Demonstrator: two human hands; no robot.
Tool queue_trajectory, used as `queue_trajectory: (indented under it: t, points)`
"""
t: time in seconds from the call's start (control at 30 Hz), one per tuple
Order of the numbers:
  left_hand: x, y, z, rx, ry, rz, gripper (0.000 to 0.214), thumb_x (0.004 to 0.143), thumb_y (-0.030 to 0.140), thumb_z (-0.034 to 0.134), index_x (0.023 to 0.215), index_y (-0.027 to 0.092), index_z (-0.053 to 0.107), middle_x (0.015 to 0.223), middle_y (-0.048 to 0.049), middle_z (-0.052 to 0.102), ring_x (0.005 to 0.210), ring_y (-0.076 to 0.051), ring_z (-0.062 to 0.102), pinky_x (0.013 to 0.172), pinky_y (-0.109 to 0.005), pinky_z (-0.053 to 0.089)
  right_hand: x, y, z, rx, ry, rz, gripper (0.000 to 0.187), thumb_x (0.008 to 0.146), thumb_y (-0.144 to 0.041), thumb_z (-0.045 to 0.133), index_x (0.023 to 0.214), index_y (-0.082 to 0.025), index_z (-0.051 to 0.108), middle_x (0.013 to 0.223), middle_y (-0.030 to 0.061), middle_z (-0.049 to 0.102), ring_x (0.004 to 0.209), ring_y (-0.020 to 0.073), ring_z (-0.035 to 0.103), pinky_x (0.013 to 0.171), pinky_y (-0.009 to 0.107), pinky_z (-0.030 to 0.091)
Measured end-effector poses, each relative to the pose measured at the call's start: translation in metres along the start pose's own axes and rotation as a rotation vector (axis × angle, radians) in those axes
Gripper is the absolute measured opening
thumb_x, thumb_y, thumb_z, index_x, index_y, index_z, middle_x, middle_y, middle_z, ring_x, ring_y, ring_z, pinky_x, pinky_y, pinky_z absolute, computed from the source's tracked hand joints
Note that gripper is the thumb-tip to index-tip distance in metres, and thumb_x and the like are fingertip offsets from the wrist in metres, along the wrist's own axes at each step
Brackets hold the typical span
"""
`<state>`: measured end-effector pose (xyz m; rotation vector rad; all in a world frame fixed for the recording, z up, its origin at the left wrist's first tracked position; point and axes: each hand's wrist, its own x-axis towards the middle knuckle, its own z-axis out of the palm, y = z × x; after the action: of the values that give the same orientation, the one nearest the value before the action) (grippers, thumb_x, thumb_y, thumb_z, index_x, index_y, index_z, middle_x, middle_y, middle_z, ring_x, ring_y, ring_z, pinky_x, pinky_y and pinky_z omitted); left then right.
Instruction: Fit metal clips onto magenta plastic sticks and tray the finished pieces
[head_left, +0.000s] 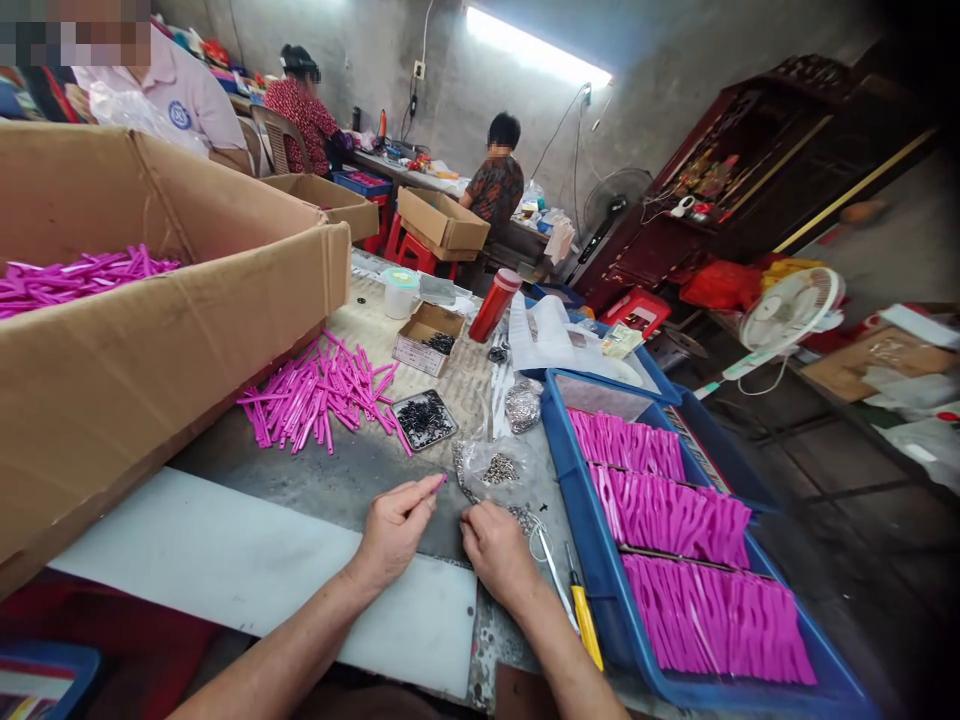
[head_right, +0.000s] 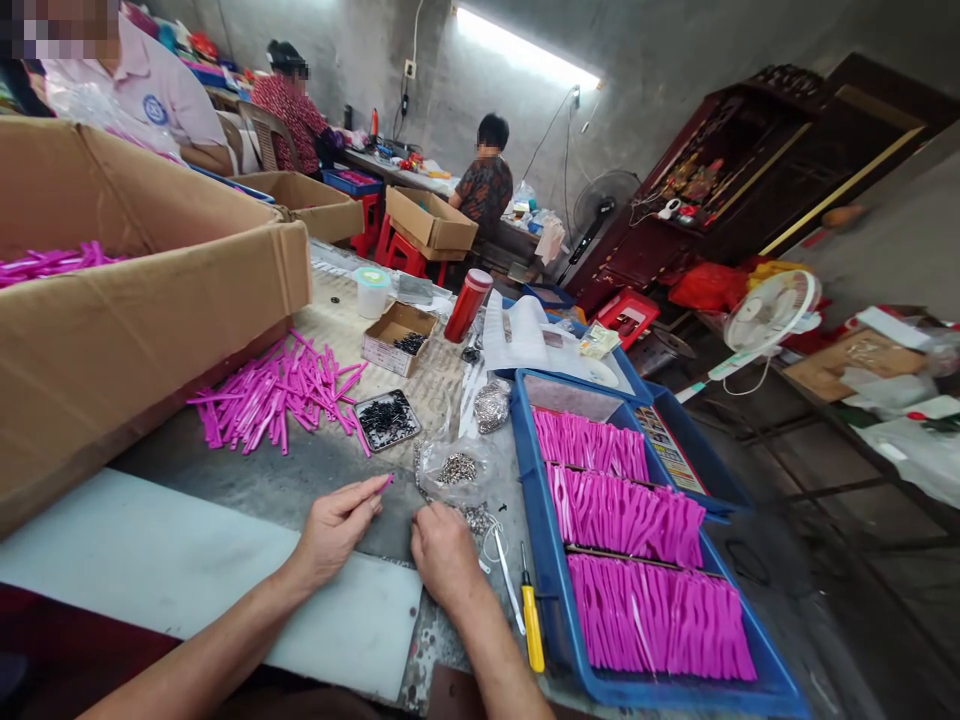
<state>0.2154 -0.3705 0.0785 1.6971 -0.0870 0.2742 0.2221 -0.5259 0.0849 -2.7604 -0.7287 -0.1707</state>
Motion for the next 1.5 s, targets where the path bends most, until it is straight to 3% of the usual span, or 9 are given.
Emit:
queue_trajectory:
  t: [0.13,0.43,0.8,1.23,1.37,1.5]
  points:
    - [-0.001,0.0,-0.001,0.006,-0.004,0.005,0.028,0.073,0.017,0.047,0.096,0.016,0.063,0.077,-0.0042,0.064,0.063,-0.012,0.056,0.058,-0.021,0.047,-0.006,0.003,0.009,-0.061,-0.02,-0.009,0.012,0.073,-0.009,0.047,0.068,-0.016,0.056,0.066,0.0044,0.055,0.066,0.0177,0.051,0.062,0.027,0.038]
    - [0.0,0.001,0.0,0.023,-0.007,0.005,0.028,0.073,0.017,0.047,0.096,0.015,0.063,0.077,-0.0048,0.065,0.063,-0.013,0.057,0.059,-0.022,0.047,-0.005,0.009,-0.008,0.1,-0.117,0.024,0.013,0.075,-0.009,0.048,0.079,-0.015,0.059,0.072,0.0044,0.06,0.07,0.0151,0.055,0.064,0.023,0.042]
    - [-0.002,0.0,0.0,0.007,-0.026,-0.039,0.029,0.073,0.018,0.046,0.097,0.016,0.062,0.088,-0.0058,0.065,0.072,-0.014,0.058,0.065,-0.024,0.048,-0.001,0.002,-0.001,0.0,-0.168,0.016,0.014,0.074,-0.007,0.048,0.076,-0.014,0.06,0.071,0.0059,0.059,0.069,0.0167,0.055,0.065,0.025,0.042]
    - [-0.005,0.001,0.0,-0.037,-0.032,-0.052,0.028,0.073,0.017,0.047,0.097,0.016,0.062,0.077,-0.0045,0.064,0.068,-0.013,0.057,0.062,-0.023,0.048,0.01,-0.015,-0.007,-0.161,-0.233,0.152,0.015,0.072,-0.008,0.044,0.074,-0.015,0.057,0.073,0.0097,0.061,0.068,0.0213,0.057,0.058,0.027,0.038]
    - [-0.006,-0.003,0.001,-0.08,-0.046,-0.089,0.028,0.073,0.017,0.049,0.098,0.016,0.062,0.073,-0.0039,0.064,0.067,-0.014,0.057,0.058,-0.022,0.048,0.008,-0.016,-0.009,0.085,-0.088,0.195,0.014,0.07,-0.009,0.043,0.065,-0.016,0.054,0.065,0.0058,0.057,0.064,0.0182,0.053,0.057,0.026,0.036]
    - [-0.009,0.004,0.002,-0.109,-0.06,-0.096,0.028,0.072,0.018,0.049,0.097,0.016,0.062,0.075,-0.0048,0.064,0.068,-0.015,0.058,0.055,-0.022,0.048,0.006,-0.021,-0.01,0.69,0.175,0.312,0.011,0.071,-0.021,0.044,0.064,-0.017,0.051,0.059,-0.0008,0.049,0.056,0.0131,0.045,0.052,0.023,0.034]
